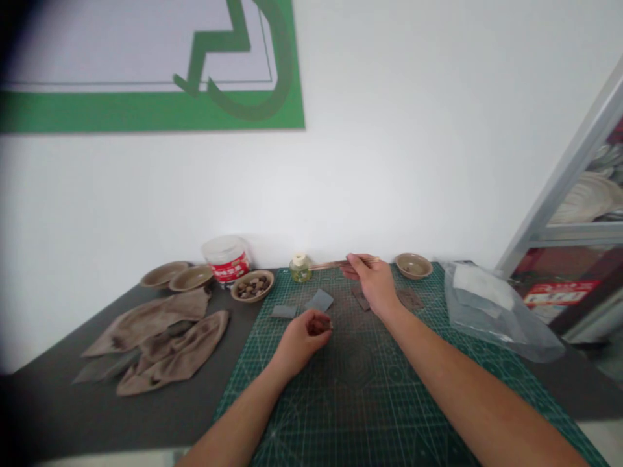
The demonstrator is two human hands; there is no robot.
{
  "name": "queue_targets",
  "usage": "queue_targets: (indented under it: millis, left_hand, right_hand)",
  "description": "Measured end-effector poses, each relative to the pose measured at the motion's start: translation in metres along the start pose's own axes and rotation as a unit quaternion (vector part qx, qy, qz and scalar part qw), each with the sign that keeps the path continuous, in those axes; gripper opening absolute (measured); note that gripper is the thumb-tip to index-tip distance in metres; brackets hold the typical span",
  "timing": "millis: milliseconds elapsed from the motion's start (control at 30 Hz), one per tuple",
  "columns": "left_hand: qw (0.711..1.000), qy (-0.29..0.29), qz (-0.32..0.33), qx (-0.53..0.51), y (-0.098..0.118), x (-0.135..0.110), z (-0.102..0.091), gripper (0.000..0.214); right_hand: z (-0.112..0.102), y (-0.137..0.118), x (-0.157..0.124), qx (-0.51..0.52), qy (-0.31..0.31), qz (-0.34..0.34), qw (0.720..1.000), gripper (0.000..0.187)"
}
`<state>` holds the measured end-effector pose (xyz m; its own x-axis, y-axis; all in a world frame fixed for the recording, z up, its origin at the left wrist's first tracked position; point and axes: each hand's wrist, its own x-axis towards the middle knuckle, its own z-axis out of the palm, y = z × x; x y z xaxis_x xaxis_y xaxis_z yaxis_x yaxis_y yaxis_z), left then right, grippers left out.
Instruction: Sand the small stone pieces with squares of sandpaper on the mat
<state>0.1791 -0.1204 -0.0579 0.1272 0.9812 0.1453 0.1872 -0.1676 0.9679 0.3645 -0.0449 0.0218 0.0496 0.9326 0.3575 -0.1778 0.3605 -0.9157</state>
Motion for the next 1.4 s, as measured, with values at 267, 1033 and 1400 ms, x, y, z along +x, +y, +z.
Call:
queue_targets:
  millis: [267,1033,1400]
  left_hand:
    - [0.998,-0.022,0.025,0.056,-0.002,-0.007,0.0,0.02]
    - [0.995,-0.024,0.043,0.088,0.015,-0.014,0.0,0.018]
    - [0.995,-0.02,0.048,0.088,0.012,-0.014,-0.001,0.017]
  right_hand:
    - [0.087,0.011,0.054,-0.131,-0.041,-0.046,0.989,0.029]
    - [0.091,0.017,0.072,-0.351,-0.06,-0.081,0.931,0.035]
    - [0.124,0.005,0.117,-0.444,-0.146,-0.041,0.883,0.026]
